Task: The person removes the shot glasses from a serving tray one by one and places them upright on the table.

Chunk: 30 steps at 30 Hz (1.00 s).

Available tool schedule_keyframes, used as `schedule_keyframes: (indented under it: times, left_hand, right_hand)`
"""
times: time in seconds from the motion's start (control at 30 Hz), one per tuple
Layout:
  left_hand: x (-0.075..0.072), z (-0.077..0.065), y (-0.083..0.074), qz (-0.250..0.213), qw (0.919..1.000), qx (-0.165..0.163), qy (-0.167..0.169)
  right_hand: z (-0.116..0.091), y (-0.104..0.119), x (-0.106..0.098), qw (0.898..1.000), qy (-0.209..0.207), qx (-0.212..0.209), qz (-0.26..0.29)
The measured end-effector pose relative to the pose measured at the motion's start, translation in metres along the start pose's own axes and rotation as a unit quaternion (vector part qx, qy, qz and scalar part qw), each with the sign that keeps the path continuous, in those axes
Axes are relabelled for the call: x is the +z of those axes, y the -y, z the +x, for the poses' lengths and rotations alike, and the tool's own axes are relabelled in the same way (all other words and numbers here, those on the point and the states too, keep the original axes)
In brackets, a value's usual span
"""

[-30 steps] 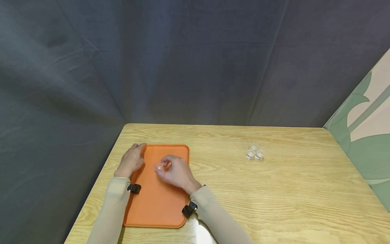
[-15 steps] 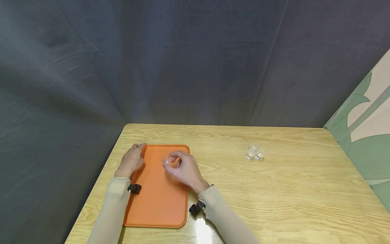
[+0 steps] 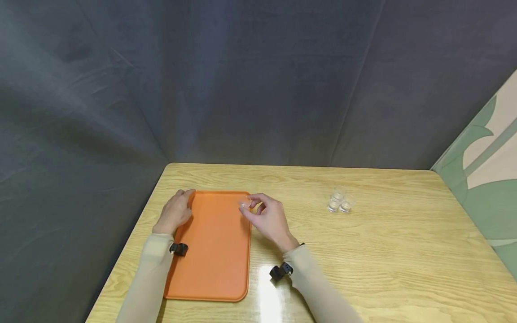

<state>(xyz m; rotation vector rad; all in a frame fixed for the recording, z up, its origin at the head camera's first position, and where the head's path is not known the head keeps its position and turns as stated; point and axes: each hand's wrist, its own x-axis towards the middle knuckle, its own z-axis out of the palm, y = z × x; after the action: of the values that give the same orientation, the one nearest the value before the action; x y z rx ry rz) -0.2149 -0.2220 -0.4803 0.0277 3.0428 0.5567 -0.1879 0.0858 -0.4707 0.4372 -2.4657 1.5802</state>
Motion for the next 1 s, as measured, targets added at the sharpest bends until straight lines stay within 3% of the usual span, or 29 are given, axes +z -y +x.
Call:
schedule_keyframes:
  times: [0.27,0.8,1.0]
  left_hand:
    - [-0.001,0.0,0.0,0.002,1.0,-0.002,0.001]
    - [0.0,0.001,-0.003,-0.001,1.0,-0.007,0.003]
    - [-0.001,0.0,-0.004,-0.002,0.9999,-0.015,0.002]
  right_hand:
    - [-0.001,-0.015,-0.027,0.999,-0.025,-0.001,-0.022]
    - [-0.006,-0.041,-0.091,0.991,-0.08,0.089,-0.066]
    - [-0.015,-0.049,-0.112,0.987,-0.096,0.1,-0.08]
